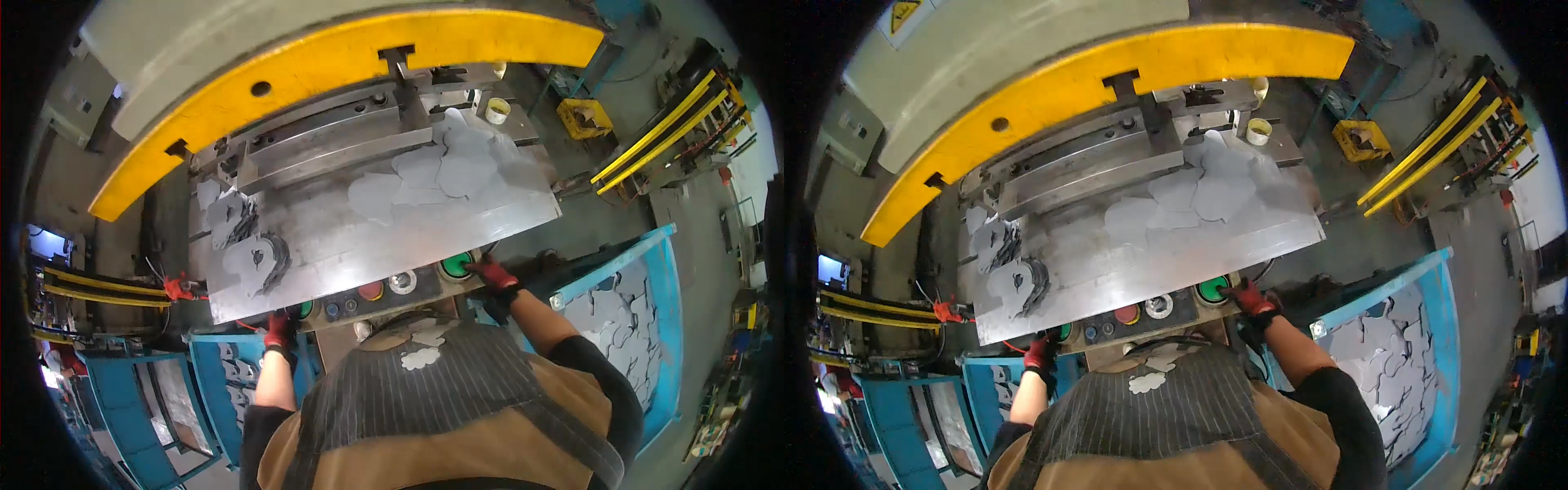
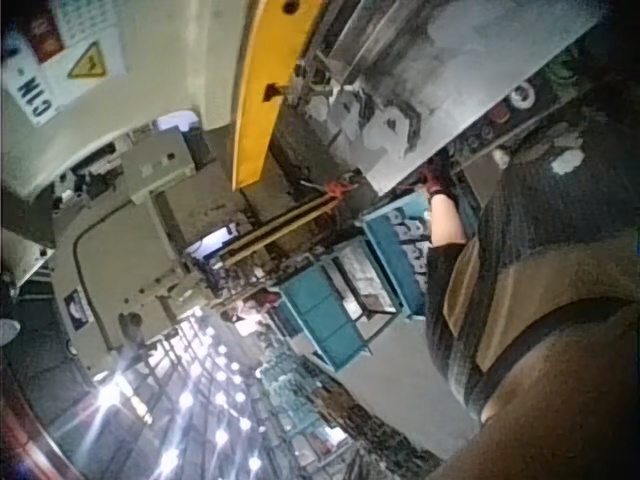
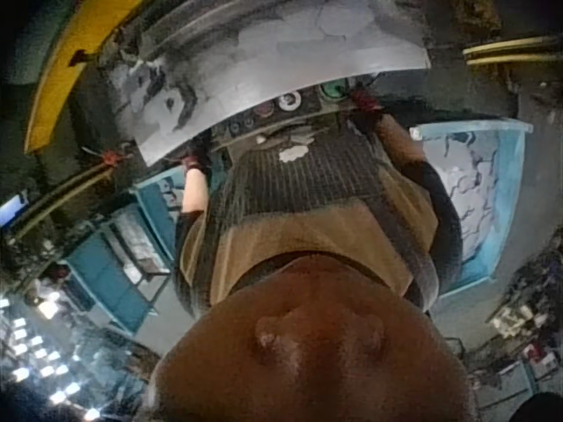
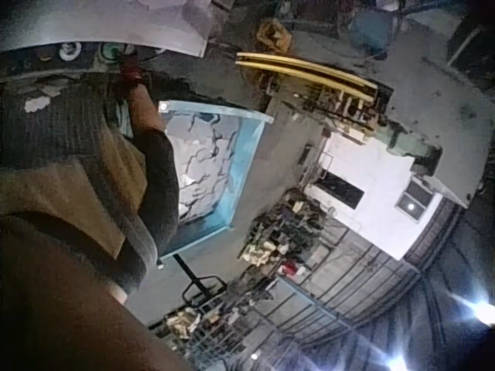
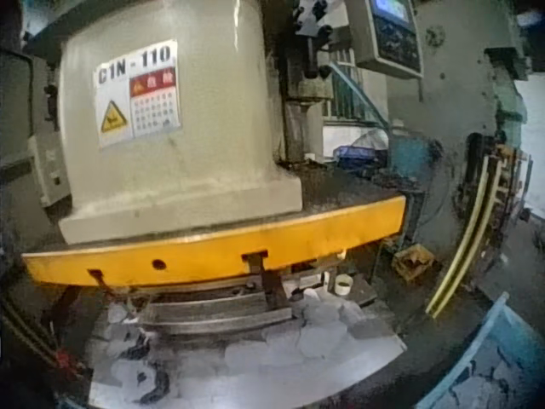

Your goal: Operating a hydraulic stamping press to process metal sheets into specific components.

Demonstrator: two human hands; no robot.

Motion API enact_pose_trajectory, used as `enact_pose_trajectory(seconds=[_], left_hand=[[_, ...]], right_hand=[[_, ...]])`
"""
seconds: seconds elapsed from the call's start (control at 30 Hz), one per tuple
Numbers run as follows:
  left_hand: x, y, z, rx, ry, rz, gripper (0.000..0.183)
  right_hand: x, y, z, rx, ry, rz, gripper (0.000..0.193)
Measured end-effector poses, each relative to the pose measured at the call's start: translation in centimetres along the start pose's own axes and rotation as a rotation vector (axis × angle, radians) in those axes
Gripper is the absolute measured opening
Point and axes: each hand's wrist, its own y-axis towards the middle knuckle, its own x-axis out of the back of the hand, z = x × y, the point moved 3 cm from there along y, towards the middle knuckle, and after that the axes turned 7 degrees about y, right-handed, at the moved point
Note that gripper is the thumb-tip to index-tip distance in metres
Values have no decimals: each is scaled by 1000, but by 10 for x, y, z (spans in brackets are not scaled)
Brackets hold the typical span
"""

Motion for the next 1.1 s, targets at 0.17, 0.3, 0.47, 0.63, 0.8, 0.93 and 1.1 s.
enact_pose_trajectory(seconds=[0.17, 0.3, 0.47, 0.63, 0.8, 0.93, 1.1], left_hand=[[-4, -82, -13, -76, -23, -456, 34], [8, -115, 21, 248, -616, -721, 37], [65, -120, 21, 277, -768, -872, 45], [95, -145, -109, 378, -991, -1000, 31], [115, -146, -43, 59, -853, -1128, 43], [141, -136, -66, 88, -679, -1107, 41], [175, -119, -159, -158, -796, -753, 25]], right_hand=[[33, -39, 20, 466, -48, -677, 50], [-15, -58, 150, 940, -377, -353, 52], [-78, 32, 186, 885, -868, -354, 61], [-79, 30, 165, 747, -1080, -394, 56], [-24, -10, 123, 773, -961, -450, 65], [8, -31, 111, 605, -728, -1020, 83], [34, -11, 81, 300, 570, -750, 82]])
